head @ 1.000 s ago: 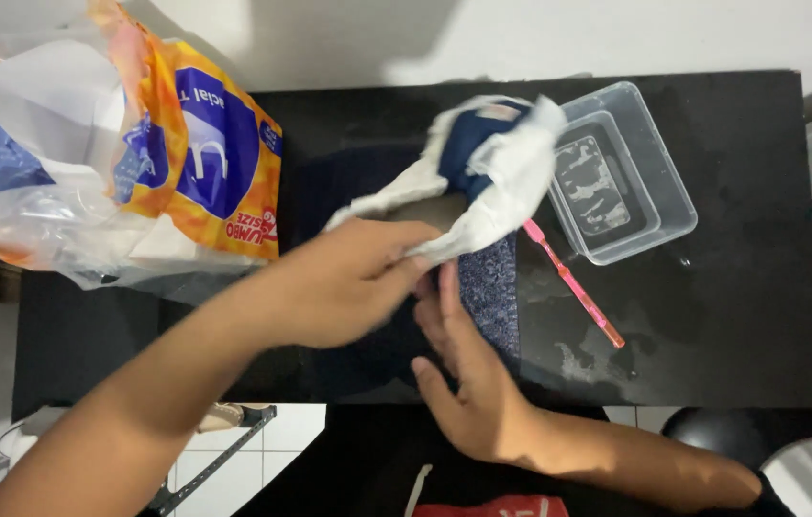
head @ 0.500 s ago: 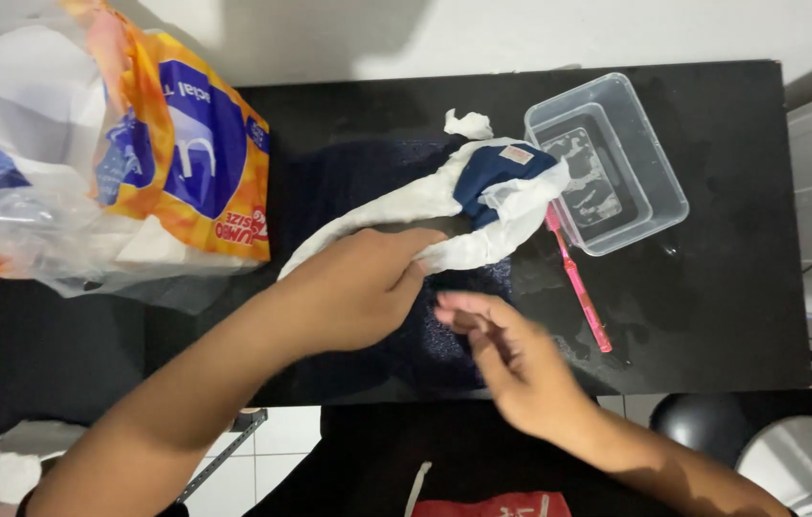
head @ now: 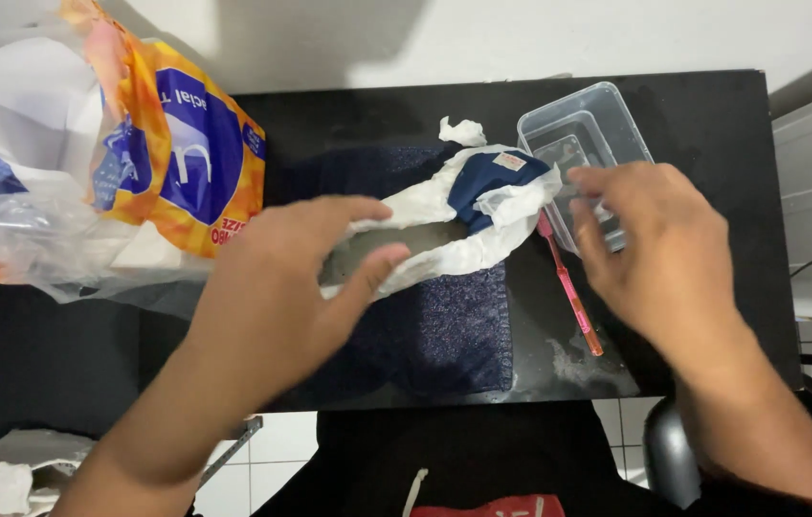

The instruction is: Wrapping a white sneaker with facial tissues, a common technique used during drying to prevent yellowing.

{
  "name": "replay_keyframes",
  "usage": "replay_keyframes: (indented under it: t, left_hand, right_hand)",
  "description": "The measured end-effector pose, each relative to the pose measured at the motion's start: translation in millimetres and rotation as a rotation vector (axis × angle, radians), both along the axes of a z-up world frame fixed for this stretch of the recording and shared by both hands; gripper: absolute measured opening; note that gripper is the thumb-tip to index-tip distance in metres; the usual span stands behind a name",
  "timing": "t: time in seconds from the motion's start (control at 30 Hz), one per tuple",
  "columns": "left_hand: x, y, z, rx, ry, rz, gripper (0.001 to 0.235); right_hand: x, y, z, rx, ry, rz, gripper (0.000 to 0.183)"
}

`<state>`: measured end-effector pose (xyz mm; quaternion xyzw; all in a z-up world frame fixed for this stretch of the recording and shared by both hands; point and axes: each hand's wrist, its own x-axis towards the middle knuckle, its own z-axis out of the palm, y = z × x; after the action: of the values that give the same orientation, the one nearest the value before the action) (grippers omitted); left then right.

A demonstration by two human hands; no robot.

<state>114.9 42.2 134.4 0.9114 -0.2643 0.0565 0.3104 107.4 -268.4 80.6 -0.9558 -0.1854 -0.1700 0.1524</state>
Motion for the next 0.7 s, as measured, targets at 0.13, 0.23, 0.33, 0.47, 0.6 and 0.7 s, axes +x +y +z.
replay_keyframes:
  t: [0.13,0.23,0.33,0.47,0.6,0.7]
  left_hand:
    - [36.0,-11.6,-5.5,0.028,0.185,-0.009,0.035]
    - [73.2,-36.5,-17.8,0.134,0.287,-0.068,0.029]
    - [110.3,-67.5,-27.0,0.298,0.474,-0.035,0.021]
    - [148.3,-91.8,-79.3,0.414,0.593,-0.11,0.025]
    - [168.5,-99.7,-134.8,0.376,0.611,-0.186,0.03]
    - [166.7,-102.9,-135.1,0.319,0.679,-0.187,0.031]
  right_hand:
    - [-3.7,15.8,14.7,0.276,0.295,-0.174,0.022]
    - [-6.2,34.4,11.5,0.324,0.474,-0.269,0.021]
    - [-4.7,48.2,-2.3,0.451,0.455,-0.371,0.024]
    - [-0.4,60.8,-6.2,0.511,0.353,-0.389,0.03]
    - [1.1,68.4,-5.4,0.553,0.303,-0.392,0.042]
    - [1.0,71.4,-12.9,0.477,0.156,-0.345,0.041]
